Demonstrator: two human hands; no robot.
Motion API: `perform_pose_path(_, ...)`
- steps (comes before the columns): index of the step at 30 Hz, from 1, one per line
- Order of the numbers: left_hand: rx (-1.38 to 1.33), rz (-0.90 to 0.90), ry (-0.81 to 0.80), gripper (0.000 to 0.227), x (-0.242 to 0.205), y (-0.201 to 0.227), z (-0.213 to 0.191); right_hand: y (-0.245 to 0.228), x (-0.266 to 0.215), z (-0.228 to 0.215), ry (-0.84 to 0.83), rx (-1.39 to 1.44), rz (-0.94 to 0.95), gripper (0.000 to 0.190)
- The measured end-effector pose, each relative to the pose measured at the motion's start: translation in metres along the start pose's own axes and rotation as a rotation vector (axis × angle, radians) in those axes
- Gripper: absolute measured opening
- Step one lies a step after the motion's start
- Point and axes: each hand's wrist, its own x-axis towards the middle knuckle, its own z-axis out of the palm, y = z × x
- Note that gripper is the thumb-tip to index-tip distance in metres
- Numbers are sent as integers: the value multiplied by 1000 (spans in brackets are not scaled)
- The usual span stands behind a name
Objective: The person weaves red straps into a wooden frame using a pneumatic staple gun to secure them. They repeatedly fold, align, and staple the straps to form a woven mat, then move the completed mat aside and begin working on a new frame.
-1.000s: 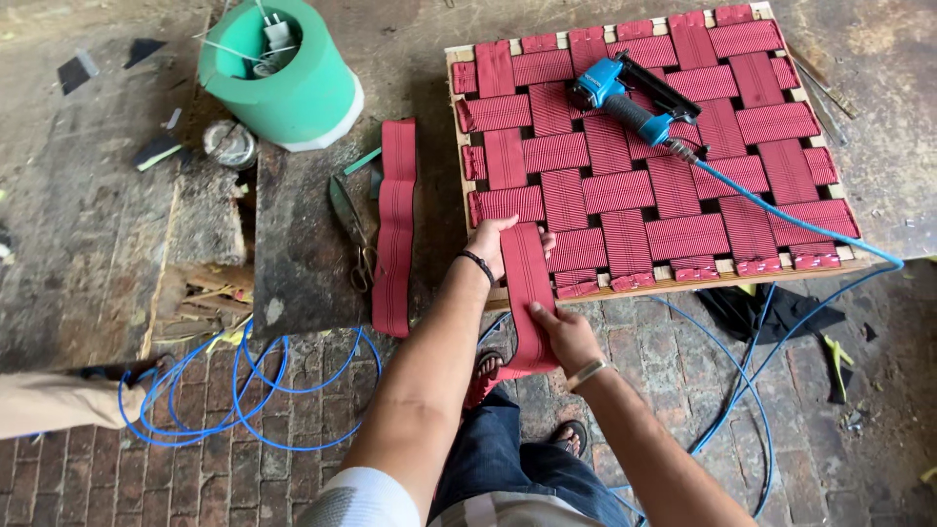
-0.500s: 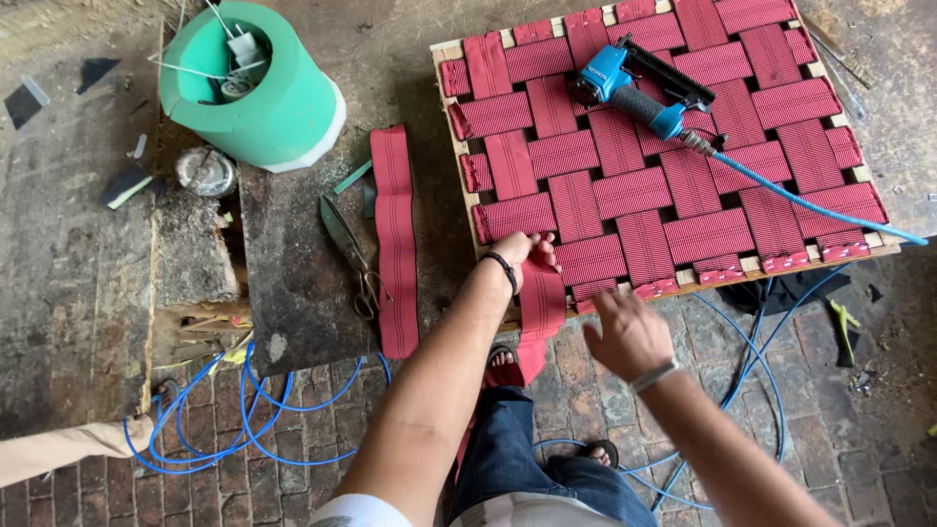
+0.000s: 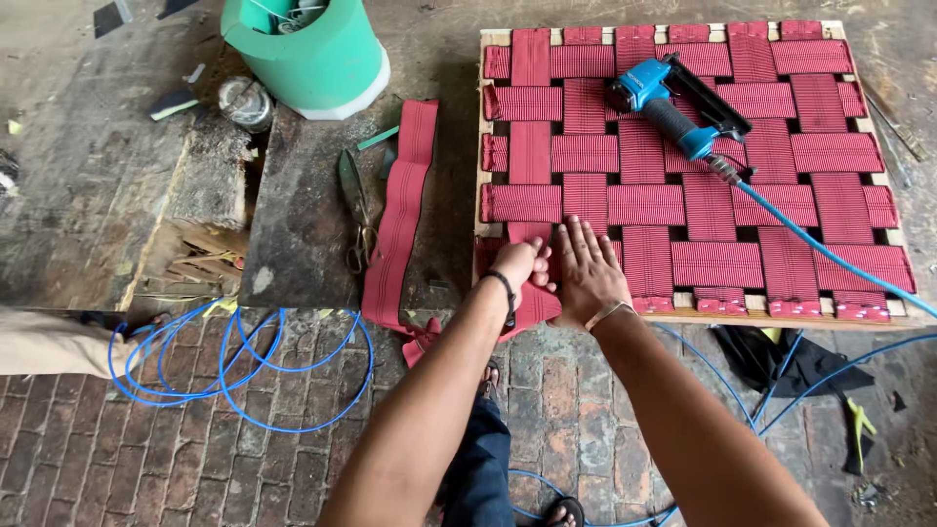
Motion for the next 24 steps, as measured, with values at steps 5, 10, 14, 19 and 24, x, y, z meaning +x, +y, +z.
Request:
perform_pose_path(5,-7,73,47,39,-59,-52,-1,3,12,14,218,94,-34,119)
perform_pose_path(10,-86,118,119,38,-119,-97,1,-1,6,6,55,-17,9,132)
perform_pose_path(14,-136,169,139,43,-132,-115,3,-6,-3,-6,31,15,33,142)
perform_pose_path(19,-180,173,124,41,-134,-140,-3,-9,-3,-6,23,32,50,150)
perform_pose_path(24,-160,222,161,41,-144,-162,-4,-7,0,-2,44,33,56,156)
